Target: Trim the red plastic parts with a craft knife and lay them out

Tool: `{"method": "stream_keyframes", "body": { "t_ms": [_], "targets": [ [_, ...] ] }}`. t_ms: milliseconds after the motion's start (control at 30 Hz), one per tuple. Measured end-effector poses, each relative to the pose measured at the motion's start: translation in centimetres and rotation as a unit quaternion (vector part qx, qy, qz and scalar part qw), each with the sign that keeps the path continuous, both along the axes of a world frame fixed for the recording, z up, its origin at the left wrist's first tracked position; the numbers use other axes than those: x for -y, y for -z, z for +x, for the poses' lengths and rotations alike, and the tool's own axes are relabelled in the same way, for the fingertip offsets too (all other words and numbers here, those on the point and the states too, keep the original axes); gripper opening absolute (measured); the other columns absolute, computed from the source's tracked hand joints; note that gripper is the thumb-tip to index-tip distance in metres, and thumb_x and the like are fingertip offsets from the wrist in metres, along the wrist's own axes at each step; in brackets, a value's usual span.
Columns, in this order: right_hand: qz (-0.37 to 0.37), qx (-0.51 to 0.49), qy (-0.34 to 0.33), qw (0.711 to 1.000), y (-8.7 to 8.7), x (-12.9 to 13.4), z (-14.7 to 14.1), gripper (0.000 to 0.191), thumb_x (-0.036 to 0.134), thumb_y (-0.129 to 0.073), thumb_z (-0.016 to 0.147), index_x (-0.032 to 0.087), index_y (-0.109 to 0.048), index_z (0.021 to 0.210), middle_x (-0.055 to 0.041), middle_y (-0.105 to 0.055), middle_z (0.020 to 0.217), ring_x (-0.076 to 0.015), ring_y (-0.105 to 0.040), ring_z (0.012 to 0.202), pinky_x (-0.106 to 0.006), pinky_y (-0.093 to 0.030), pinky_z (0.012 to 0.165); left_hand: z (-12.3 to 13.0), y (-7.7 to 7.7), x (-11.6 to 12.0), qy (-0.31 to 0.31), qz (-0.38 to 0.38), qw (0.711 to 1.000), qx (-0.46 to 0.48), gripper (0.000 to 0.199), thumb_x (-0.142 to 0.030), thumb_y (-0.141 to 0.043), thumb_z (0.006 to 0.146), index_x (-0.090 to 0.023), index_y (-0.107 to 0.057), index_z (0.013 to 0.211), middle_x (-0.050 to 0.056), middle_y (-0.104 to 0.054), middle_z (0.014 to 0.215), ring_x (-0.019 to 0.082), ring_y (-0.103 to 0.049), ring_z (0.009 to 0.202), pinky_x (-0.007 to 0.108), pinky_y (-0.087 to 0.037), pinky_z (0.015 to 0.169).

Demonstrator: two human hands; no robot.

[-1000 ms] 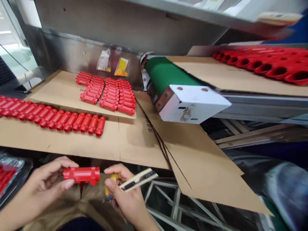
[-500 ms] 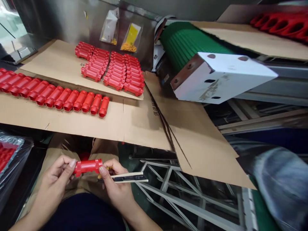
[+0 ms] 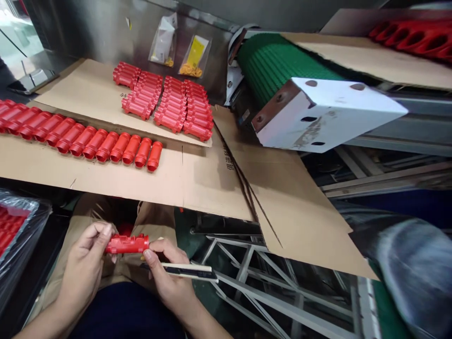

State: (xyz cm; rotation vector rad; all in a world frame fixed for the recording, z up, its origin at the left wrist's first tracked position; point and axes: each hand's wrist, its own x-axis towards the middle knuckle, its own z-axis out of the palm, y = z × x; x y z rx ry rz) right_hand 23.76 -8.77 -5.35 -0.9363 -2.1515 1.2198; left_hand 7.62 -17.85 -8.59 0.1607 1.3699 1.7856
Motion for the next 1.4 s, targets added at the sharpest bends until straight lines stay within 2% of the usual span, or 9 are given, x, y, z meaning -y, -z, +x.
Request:
{"method": "stream_keyframes", "body": {
  "t_ms": [167, 233, 367, 500, 600, 700, 1100, 1267, 1400],
  "targets": [
    [0.118, -0.036, 0.0, 0.992, 0.0, 1.0, -0.5, 0.015, 0.021, -0.061, 0.103, 0.02, -0.069, 0.091, -0.003, -0.071, 0.077, -0.0158, -0.063, 0.07, -0.026, -0.051, 0.068, 0.3, -0.2, -0.5, 0.014, 0.018, 0.987, 0.162, 0.037, -0.038, -0.099, 0.071, -0.019, -0.077, 0.094, 0.002, -0.071, 0.08, 0.012, -0.061, 0.067, 0.02, -0.057, 0.062],
    [0.064, -0.033, -0.003, 0.997, 0.5, 1.2, -0.7, 0.02, 0.028, -0.062, 0.103, 0.02, -0.068, 0.086, -0.0029, -0.069, 0.072, -0.0158, -0.064, 0.065, -0.026, -0.052, 0.063, 0.2, -0.1, -0.5, 0.02, 0.021, 0.982, 0.188, 0.035, -0.032, -0.1, 0.068, -0.017, -0.078, 0.092, 0.003, -0.073, 0.083, 0.013, -0.065, 0.075, 0.02, -0.059, 0.07],
    [-0.213, -0.022, 0.017, 0.977, 1.4, 0.4, -0.8, 0.043, 0.056, -0.06, 0.104, 0.02, -0.062, 0.079, 0.003, -0.061, 0.051, -0.013, -0.055, 0.036, -0.022, -0.044, 0.036, -0.2, 0.1, 0.2, 0.016, 0.025, 0.986, 0.165, 0.047, -0.024, -0.103, 0.062, -0.019, -0.083, 0.105, 0.007, -0.08, 0.099, 0.018, -0.073, 0.091, 0.021, -0.061, 0.084],
    [-0.184, -0.03, 0.065, 0.98, 0.2, -1.1, 0.2, 0.04, 0.051, -0.067, 0.102, 0.019, -0.068, 0.078, -0.002, -0.071, 0.062, -0.0165, -0.071, 0.054, -0.025, -0.06, 0.053, -0.4, -0.7, 0.5, -0.001, 0.045, 0.986, 0.163, 0.061, -0.028, -0.098, 0.072, -0.027, -0.078, 0.129, 0.006, -0.083, 0.107, 0.022, -0.078, 0.1, 0.029, -0.061, 0.094],
    [0.005, -0.062, -0.026, 0.998, -2.0, -1.2, 1.3, 0.007, 0.026, -0.079, 0.097, 0.021, -0.08, 0.101, -0.0085, -0.084, 0.095, -0.0222, -0.081, 0.093, -0.031, -0.067, 0.086, -0.5, -1.6, 0.2, 0.015, 0.032, 0.982, 0.188, 0.07, -0.035, -0.092, 0.081, -0.03, -0.065, 0.145, 0.005, -0.082, 0.101, 0.023, -0.08, 0.084, 0.035, -0.065, 0.084],
    [0.095, -0.112, -0.169, 0.975, -3.1, -0.7, 1.8, 0.041, 0.012, -0.076, 0.097, 0.022, -0.071, 0.137, -0.0119, -0.082, 0.118, -0.022, -0.081, 0.105, -0.029, -0.068, 0.092, -0.6, -2.0, 0.0, 0.036, 0.025, 0.98, 0.194, 0.058, -0.037, -0.09, 0.083, -0.024, -0.066, 0.135, 0.007, -0.081, 0.097, 0.021, -0.078, 0.073, 0.032, -0.063, 0.072],
    [0.053, -0.138, -0.21, 0.966, -2.1, -0.7, 0.8, 0.047, 0.01, -0.071, 0.1, 0.022, -0.067, 0.145, -0.0135, -0.079, 0.125, -0.023, -0.08, 0.111, -0.031, -0.068, 0.097, -0.7, -1.4, 0.3, 0.063, 0.039, 0.969, 0.235, 0.042, -0.035, -0.085, 0.089, -0.021, -0.069, 0.125, 0.008, -0.08, 0.096, 0.015, -0.072, 0.071, 0.023, -0.059, 0.067],
    [-0.012, -0.116, -0.233, 0.966, -2.6, -0.5, 0.8, 0.05, 0.011, -0.075, 0.099, 0.032, -0.069, 0.144, -0.0077, -0.075, 0.135, -0.0239, -0.08, 0.113, -0.029, -0.071, 0.092, -1.2, -1.4, -0.5, 0.155, 0.016, 0.939, 0.307, 0.049, -0.043, -0.088, 0.081, -0.015, -0.078, 0.12, 0.011, -0.077, 0.078, 0.007, -0.051, 0.042, 0.015, -0.033, 0.036],
    [-0.084, -0.092, -0.222, 0.967, -2.8, -0.5, 0.2, 0.036, 0.016, -0.078, 0.097, 0.03, -0.078, 0.13, -0.0031, -0.081, 0.12, -0.0229, -0.081, 0.109, -0.028, -0.072, 0.09, -1.3, -1.6, -0.7, 0.198, 0.004, 0.923, 0.331, 0.047, -0.046, -0.09, 0.077, -0.017, -0.083, 0.114, 0.009, -0.074, 0.071, 0.004, -0.043, 0.036, 0.012, -0.021, 0.032]
  ]
}}
